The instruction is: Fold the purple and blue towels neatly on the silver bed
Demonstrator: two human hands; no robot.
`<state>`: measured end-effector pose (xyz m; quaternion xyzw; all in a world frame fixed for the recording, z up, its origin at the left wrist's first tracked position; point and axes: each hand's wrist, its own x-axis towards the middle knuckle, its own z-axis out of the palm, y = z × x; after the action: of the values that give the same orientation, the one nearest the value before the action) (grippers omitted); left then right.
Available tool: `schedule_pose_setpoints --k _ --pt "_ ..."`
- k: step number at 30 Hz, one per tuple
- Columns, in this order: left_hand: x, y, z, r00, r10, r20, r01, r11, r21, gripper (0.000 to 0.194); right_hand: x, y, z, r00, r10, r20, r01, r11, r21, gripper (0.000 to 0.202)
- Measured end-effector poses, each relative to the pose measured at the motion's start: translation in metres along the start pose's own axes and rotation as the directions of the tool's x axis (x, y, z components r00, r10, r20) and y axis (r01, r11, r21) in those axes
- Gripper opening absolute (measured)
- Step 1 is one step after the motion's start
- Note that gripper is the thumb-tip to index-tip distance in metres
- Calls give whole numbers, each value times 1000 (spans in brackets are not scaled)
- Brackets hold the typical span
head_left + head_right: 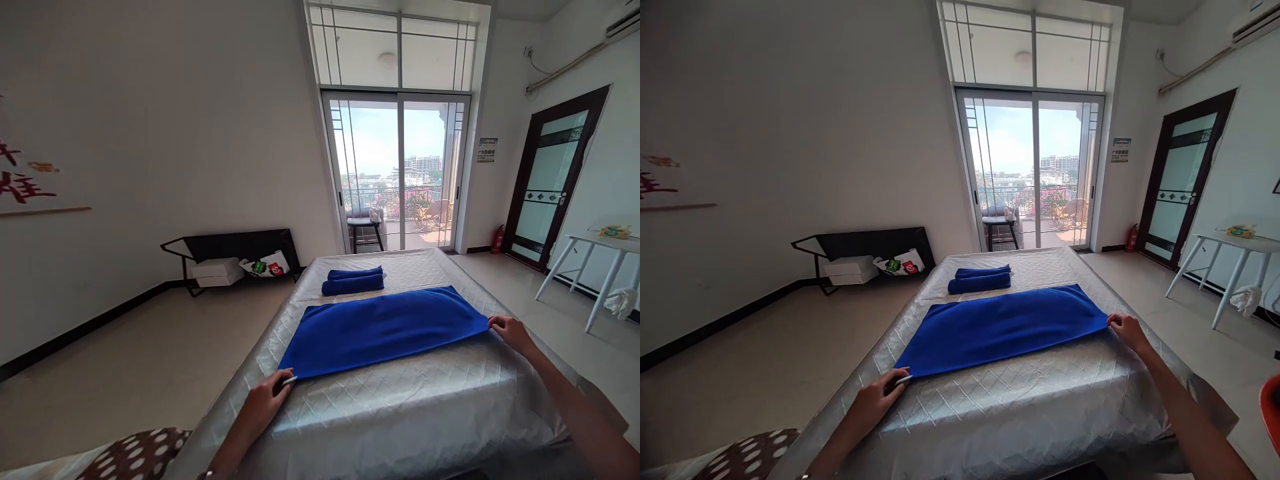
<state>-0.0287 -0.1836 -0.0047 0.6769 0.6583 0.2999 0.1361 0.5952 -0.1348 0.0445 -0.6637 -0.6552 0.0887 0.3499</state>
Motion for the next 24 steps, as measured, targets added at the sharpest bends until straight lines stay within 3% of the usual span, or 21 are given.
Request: schedule_pose_setpoints --k 9,15,21,24 --pt "-31 -20 6 997 50 -59 -45 995 85 34 -32 15 -7 991 -50 124 59 996 -66 21" --pt "-50 -36 12 987 133 -89 -115 976 183 46 -54 18 -14 977 -95 189 124 981 -149 20" --pt "-54 -43 11 973 219 -74 -188 935 301 44 -52 20 -17 973 -55 223 119 951 -287 22" --pt "-50 -39 7 968 242 -61 -212 927 308 44 -44 5 -8 976 -85 201 142 947 -289 26"
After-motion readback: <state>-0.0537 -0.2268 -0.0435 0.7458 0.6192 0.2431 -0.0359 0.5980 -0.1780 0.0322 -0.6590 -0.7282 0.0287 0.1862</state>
